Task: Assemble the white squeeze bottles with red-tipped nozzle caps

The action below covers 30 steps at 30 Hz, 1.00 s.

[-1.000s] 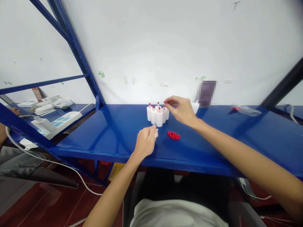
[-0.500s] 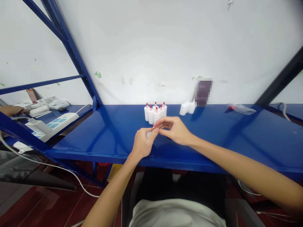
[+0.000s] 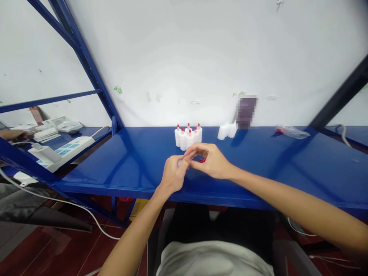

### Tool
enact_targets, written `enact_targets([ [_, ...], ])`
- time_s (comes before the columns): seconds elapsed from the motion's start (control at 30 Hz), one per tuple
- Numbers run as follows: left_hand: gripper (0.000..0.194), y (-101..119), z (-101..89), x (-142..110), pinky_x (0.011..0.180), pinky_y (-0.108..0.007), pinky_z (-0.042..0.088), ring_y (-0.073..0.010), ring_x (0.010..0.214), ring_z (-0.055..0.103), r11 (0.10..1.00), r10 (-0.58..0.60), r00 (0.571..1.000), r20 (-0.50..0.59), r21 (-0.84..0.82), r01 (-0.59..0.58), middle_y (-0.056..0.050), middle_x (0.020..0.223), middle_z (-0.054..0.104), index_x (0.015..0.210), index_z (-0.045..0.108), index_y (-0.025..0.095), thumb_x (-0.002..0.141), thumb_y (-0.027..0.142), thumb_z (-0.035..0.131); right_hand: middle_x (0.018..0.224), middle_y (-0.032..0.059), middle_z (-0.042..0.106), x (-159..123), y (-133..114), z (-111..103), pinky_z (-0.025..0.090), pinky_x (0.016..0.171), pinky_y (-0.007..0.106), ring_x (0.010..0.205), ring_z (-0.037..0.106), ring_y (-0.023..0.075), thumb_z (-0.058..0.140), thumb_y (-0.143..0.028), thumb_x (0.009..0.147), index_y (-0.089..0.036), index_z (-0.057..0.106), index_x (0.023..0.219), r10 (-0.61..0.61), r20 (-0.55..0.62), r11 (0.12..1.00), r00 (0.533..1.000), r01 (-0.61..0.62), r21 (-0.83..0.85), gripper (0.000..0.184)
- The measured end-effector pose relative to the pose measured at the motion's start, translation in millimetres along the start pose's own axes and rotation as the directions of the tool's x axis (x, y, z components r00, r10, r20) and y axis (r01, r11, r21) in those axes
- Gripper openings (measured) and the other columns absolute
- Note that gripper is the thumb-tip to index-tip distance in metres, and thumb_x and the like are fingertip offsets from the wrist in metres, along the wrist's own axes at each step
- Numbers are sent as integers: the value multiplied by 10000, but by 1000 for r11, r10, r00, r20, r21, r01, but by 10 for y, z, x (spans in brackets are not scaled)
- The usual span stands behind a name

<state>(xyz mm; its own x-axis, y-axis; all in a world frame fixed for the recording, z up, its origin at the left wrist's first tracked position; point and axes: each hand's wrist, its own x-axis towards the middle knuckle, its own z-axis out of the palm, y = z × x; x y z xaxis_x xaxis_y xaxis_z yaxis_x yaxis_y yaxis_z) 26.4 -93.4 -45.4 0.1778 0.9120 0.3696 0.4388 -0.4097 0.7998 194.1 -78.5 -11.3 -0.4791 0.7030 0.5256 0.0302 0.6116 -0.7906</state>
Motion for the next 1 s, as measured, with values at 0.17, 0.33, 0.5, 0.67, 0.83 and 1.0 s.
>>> enact_targets([
  [0.17,426,-7,24,19,570,-260,386,-152,550,512,995,-90,996,-20,-52,89,-4,527,532,613,525,190,920,363,284,794,36,713,233,137,-449,561,753,340,737,666,170,680,-182,727,-177,666,806,69,-77,961,995,-87,-263,80],
  [0.33,316,-6,20,25,572,-261,381,-154,570,514,997,-81,997,-3,-17,81,-1,562,551,616,506,196,865,273,326,701,42,711,345,465,-649,539,662,326,679,684,194,683,-163,695,-161,662,761,275,-70,823,959,-272,-499,69],
  [0.5,319,-1,17,31,590,-267,389,-158,582,518,997,-75,997,-7,7,75,1,582,552,640,518,198,876,268,316,826,41,735,286,534,-648,514,653,307,693,690,179,713,-268,741,-165,671,822,268,-83,841,960,-275,-466,137],
  [0.67,338,17,19,34,605,-265,380,-155,597,535,995,-71,997,17,67,69,12,596,562,659,542,199,910,300,341,664,2,638,164,484,-860,422,620,297,620,553,142,636,-405,841,-179,637,706,202,-116,806,973,-232,-545,263],
  [0.83,351,27,11,41,603,-268,357,-154,596,544,991,-76,996,46,114,70,17,593,570,658,571,197,920,312,367,689,-5,570,100,436,-844,375,605,280,618,482,121,643,-425,830,-174,596,666,204,38,828,978,-152,-540,305],
  [1.0,370,28,16,43,599,-272,343,-153,581,528,989,-73,996,54,131,66,17,575,558,651,575,194,925,315,357,570,-44,515,78,291,-772,347,570,264,540,439,110,592,-400,882,-173,621,722,358,220,820,907,-192,-539,279],
])
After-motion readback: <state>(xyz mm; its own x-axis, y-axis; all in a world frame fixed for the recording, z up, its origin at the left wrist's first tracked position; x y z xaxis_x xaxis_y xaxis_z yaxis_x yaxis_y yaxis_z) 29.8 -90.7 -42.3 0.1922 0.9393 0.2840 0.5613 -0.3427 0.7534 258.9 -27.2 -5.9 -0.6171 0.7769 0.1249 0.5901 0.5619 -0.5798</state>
